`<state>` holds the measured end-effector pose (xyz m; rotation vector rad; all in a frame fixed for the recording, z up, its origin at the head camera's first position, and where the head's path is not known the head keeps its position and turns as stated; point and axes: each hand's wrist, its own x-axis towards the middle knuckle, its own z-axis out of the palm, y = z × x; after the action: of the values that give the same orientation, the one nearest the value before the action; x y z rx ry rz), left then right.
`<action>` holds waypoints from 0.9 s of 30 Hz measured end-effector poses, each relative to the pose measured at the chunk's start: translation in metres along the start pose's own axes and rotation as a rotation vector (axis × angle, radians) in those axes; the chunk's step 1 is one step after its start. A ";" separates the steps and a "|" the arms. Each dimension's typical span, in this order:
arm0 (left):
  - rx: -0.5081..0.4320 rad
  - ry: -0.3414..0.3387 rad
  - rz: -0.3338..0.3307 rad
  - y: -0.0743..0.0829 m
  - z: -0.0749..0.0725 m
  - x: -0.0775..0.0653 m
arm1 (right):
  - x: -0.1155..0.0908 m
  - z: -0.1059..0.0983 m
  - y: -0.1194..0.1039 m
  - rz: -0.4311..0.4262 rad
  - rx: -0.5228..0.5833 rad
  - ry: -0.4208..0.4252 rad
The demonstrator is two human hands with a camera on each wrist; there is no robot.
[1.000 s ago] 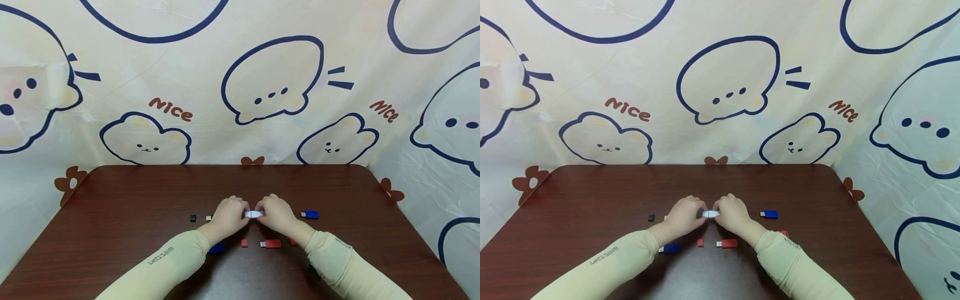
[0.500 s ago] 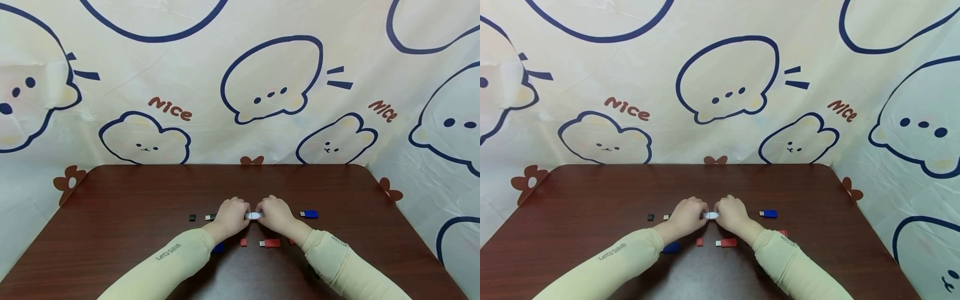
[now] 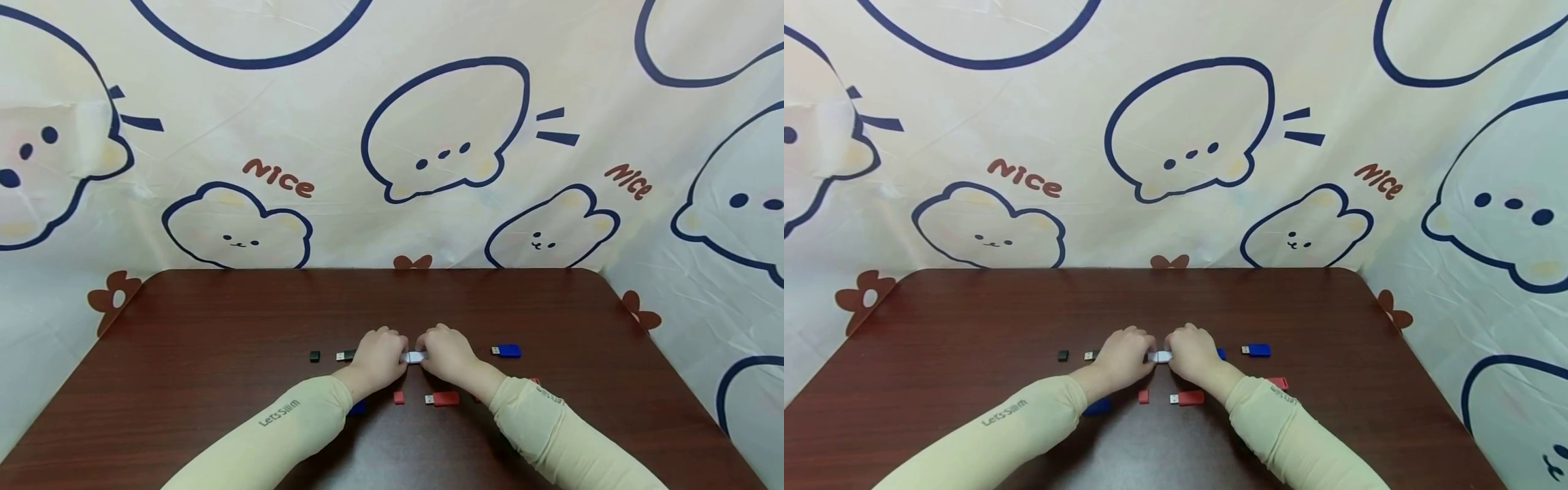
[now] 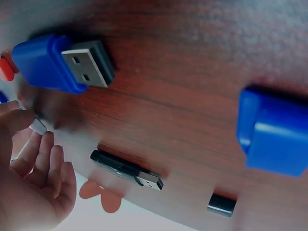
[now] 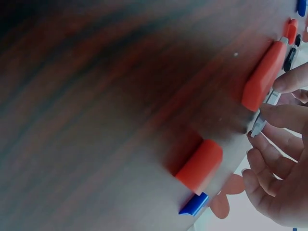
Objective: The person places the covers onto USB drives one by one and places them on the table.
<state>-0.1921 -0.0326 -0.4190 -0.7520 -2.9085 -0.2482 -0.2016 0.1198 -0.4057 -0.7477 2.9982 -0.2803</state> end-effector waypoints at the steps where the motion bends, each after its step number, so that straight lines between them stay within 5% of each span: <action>1: -0.001 0.000 0.000 0.000 0.001 0.000 | 0.000 0.000 0.000 0.001 -0.001 -0.002; 27: -0.039 -0.014 -0.013 -0.003 0.000 -0.003 | 0.000 0.000 0.002 0.050 0.000 -0.016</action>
<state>-0.1913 -0.0368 -0.4195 -0.7434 -2.9309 -0.3034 -0.2030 0.1215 -0.4062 -0.6707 2.9968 -0.2719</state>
